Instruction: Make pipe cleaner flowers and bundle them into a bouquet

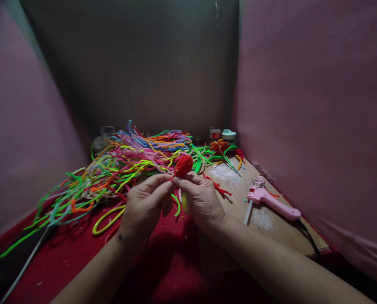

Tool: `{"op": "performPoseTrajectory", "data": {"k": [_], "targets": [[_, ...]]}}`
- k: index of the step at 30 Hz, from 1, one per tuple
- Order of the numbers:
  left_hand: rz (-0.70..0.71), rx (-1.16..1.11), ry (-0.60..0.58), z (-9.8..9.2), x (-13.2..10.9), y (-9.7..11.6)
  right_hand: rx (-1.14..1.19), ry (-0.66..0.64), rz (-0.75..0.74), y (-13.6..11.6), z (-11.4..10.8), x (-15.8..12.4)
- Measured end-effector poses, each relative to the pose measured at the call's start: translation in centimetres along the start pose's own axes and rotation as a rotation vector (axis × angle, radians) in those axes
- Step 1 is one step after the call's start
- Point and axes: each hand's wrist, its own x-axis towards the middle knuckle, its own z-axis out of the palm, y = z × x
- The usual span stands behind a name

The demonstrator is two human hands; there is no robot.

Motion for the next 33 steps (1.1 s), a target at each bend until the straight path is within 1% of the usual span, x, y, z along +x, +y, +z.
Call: {"op": "performPoseTrajectory", "data": {"k": [1, 3, 5, 7, 9, 13, 16, 18, 22, 24, 27, 29, 33], "targets": [[-0.053, -0.086, -0.026, 0.0, 0.0, 0.3, 0.001, -0.024, -0.002, -0.1, 0.0, -0.1], [-0.069, -0.132, -0.043, -0.1, -0.1, 0.7, 0.002, -0.051, -0.009, -0.1, 0.0, -0.1], [-0.023, -0.035, -0.017, -0.1, -0.2, 0.9, 0.000, -0.038, -0.027, -0.1, 0.0, -0.1], [0.052, 0.102, 0.025, -0.1, -0.4, 0.8, 0.005, -0.015, -0.035, 0.0, 0.0, -0.1], [0.126, 0.197, 0.057, -0.1, -0.5, 0.5, 0.030, -0.008, -0.012, -0.1, 0.1, -0.1], [0.202, 0.250, 0.063, -0.3, -0.5, -0.3, 0.070, -0.031, 0.061, -0.4, 0.2, -0.2], [0.233, 0.235, 0.052, -0.4, -0.4, -0.5, 0.036, -0.027, 0.049, -0.5, 0.3, -0.2], [0.205, 0.190, 0.060, -0.3, -0.3, -0.3, 0.014, -0.014, 0.033, -0.5, 0.3, -0.1], [0.026, 0.035, 0.077, -0.1, -0.1, 0.2, 0.007, -0.033, 0.018, -0.3, 0.1, 0.0], [-0.022, -0.030, 0.077, -0.2, 0.0, 0.5, 0.003, -0.043, 0.012, -0.2, 0.0, 0.0], [-0.040, -0.094, 0.093, -0.4, 0.2, 0.7, -0.046, -0.009, 0.005, -0.3, -0.3, -0.1], [-0.044, -0.091, 0.109, -0.4, 0.2, 0.7, -0.084, 0.004, 0.002, -0.4, -0.3, -0.2], [-0.023, -0.018, 0.091, -0.2, 0.0, 0.6, -0.076, -0.050, 0.020, -0.4, -0.4, -0.2]]}}
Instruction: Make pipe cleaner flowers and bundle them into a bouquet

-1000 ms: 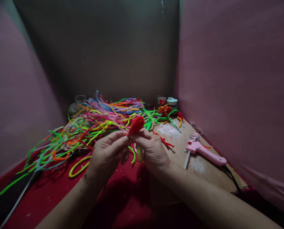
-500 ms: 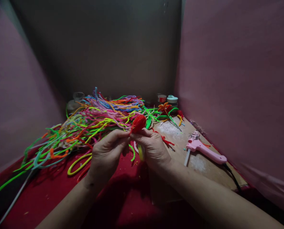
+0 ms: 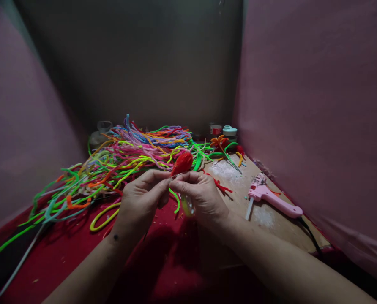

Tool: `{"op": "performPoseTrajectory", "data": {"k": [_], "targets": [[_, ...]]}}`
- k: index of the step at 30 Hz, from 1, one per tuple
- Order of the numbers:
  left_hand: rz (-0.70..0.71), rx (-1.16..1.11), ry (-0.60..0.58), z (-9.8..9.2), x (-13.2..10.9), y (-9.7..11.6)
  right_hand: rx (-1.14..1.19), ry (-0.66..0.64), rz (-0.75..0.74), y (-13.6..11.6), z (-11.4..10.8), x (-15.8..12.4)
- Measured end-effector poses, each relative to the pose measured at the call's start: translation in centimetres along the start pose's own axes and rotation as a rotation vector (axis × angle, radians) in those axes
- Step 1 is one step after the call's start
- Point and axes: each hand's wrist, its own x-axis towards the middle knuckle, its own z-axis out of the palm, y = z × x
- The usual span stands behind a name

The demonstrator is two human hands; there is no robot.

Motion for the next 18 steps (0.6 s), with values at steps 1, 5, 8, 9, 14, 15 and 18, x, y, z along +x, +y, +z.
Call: {"op": "performPoseTrajectory", "data": {"k": [1, 5, 8, 9, 14, 15, 18], "targets": [[0.014, 0.024, -0.010, 0.06, -0.09, -0.04, 0.008, -0.009, 0.002, 0.05, -0.01, 0.05], [0.043, 0.101, -0.021, 0.18, -0.39, 0.02, 0.049, 0.021, 0.010, 0.32, -0.08, 0.28], [0.022, 0.103, -0.020, 0.21, -0.56, 0.31, 0.062, 0.018, -0.001, 0.57, -0.08, 0.27], [0.022, 0.109, -0.018, 0.22, -0.60, 0.40, 0.058, 0.015, -0.017, 0.65, -0.06, 0.22], [0.005, 0.068, -0.049, 0.21, -0.59, 0.53, 0.052, 0.038, -0.040, 0.66, 0.16, -0.06], [-0.021, 0.025, -0.057, 0.18, -0.53, 0.52, 0.061, 0.027, -0.027, 0.57, 0.22, -0.09], [-0.110, -0.123, -0.091, 0.03, -0.32, 0.56, 0.073, -0.017, 0.000, 0.32, 0.35, -0.09]]}}
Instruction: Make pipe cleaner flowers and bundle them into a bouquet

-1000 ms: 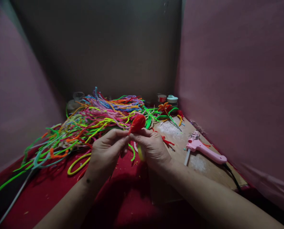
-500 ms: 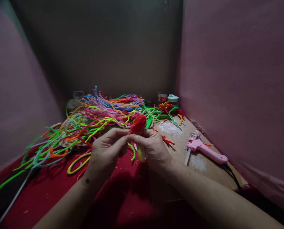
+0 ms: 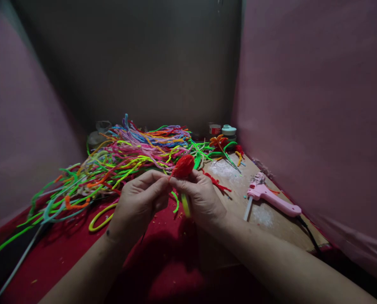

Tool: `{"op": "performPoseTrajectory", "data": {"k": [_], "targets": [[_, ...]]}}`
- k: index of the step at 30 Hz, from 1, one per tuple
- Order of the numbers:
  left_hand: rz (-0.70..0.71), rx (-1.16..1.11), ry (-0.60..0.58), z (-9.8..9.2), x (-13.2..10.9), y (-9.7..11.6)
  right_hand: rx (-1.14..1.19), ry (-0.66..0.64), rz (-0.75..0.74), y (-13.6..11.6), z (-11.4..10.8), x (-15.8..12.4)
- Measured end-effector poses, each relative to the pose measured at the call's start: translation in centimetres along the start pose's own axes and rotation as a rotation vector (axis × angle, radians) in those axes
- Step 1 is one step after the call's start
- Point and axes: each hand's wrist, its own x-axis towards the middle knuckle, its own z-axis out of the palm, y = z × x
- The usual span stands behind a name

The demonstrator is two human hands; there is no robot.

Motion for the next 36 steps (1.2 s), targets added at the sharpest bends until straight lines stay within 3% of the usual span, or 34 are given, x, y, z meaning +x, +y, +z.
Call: {"op": "performPoseTrajectory", "data": {"k": [6, 13, 17, 21, 26, 33, 36], "targets": [[-0.153, -0.173, -0.111, -0.1, -0.1, 0.4, 0.011, -0.038, 0.002, 0.1, -0.3, -0.1], [-0.235, -0.333, -0.269, -0.2, -0.4, 0.5, -0.106, -0.199, 0.005, -0.7, -1.1, -0.3], [-0.250, -0.327, -0.335, -0.5, -0.3, 0.4, -0.122, -0.128, -0.064, -0.8, -0.9, -0.3], [-0.189, -0.242, -0.295, -0.4, -0.4, 0.5, -0.069, -0.091, -0.055, -0.7, -0.6, -0.3], [0.022, 0.154, -0.195, 0.1, -0.9, 0.3, 0.002, -0.035, 0.023, -0.7, -0.6, -0.2], [0.853, 1.155, 0.076, -0.3, -0.7, -2.0, -0.021, -0.031, -0.020, -0.3, -0.7, 0.2], [0.954, 1.493, 0.126, -0.6, -0.5, -2.5, -0.084, 0.009, -0.058, 0.1, -0.7, 0.2]]}}
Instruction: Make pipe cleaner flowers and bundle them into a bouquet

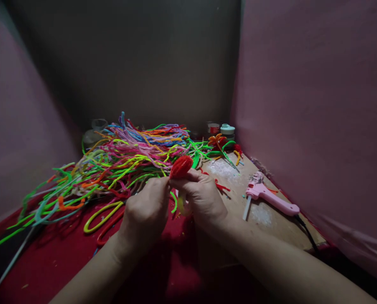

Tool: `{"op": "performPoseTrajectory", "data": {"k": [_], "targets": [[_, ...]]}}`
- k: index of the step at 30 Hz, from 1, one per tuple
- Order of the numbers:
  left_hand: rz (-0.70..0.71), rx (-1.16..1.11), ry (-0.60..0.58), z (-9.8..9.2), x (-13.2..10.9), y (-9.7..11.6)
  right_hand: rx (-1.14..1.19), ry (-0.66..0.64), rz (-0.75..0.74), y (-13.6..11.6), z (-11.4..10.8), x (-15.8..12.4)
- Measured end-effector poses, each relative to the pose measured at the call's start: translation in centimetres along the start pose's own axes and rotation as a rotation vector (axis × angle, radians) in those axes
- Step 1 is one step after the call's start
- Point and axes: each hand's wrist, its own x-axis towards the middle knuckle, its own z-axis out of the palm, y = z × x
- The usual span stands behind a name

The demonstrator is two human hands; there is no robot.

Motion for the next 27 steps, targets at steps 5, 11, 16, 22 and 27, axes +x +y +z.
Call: {"op": "performPoseTrajectory", "data": {"k": [5, 11, 16, 22, 27], "targets": [[-0.053, -0.162, 0.009, -0.4, 0.5, -0.5, -0.103, -0.035, -0.057, 0.0, 0.0, -0.2], [-0.411, -0.657, -0.106, -1.3, 1.1, -0.5, -0.238, -0.037, -0.060, -1.2, -0.2, 0.1], [-0.805, -1.155, -0.238, -1.5, 1.4, 0.0, -0.284, 0.008, -0.071, -1.3, -0.3, 0.1], [-0.977, -1.580, -0.313, -1.9, 2.0, -0.3, -0.310, 0.049, -0.122, -1.4, -0.3, 0.1], [-0.912, -1.975, -0.511, -1.1, 1.6, -1.7, -0.018, -0.169, 0.162, -1.7, -0.5, 0.5]]}}
